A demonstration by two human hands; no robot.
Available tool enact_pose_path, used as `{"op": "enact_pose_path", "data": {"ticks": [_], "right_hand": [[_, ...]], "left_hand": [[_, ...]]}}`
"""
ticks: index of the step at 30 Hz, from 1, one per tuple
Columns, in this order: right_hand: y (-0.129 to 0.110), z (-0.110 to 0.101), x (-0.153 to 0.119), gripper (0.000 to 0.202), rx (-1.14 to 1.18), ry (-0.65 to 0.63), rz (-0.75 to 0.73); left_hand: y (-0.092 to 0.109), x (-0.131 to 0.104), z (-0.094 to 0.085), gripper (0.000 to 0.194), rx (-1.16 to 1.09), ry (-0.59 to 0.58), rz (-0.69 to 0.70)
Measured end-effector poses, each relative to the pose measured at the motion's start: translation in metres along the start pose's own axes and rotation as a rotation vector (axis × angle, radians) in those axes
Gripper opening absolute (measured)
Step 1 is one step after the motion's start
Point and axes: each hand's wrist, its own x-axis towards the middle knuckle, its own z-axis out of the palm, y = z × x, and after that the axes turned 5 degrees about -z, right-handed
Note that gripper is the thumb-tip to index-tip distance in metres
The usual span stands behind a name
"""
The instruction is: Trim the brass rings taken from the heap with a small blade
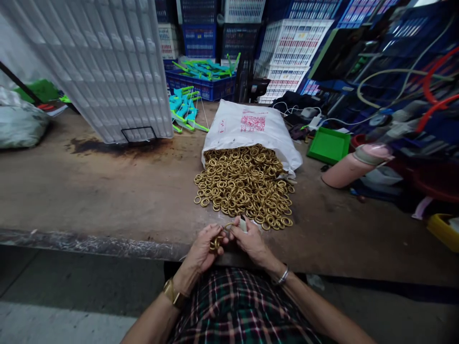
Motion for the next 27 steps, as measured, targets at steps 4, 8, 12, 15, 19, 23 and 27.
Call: {"op": "enact_pose_path", "data": {"ticks": [4,8,12,15,19,23,27], "right_hand": [[0.0023,0.0009,0.0017,0.017,-0.043,0.029,-0.023],[0.0007,0.0006,0.0020,0.016,-0.071,0.040,-0.033],[-0.0005,0.0018,0.0006,0.015,-0.071,0.029,-0.016],[0.0011,0.0023,0.0000,0.014,-0.053,0.031,-0.006],[0.0028,0.0036,0.0002,0.013,-0.058,0.041,0.005],[0.0013,0.0056,-0.0003,0.014,-0.074,0.029,0.020],[-0.0010,0.0038,-0.0018,0.018,-0.098,-0.023,-0.010]], "left_hand": [[-0.0021,-0.0009,0.0009,0.030,0.007,0.023,0.013],[-0.0025,-0.0013,0.0029,0.036,0.000,-0.007,-0.028],[-0.0025,-0.0011,0.0041,0.033,0.013,-0.020,-0.018],[-0.0026,-0.0021,0.0044,0.035,0.028,-0.014,0.008],[-0.0040,-0.0027,0.0053,0.036,0.097,0.032,0.076],[-0.0068,-0.0008,0.0054,0.035,0.167,0.061,0.128],[-0.0082,0.0014,0.0042,0.033,0.223,0.114,0.170]]}}
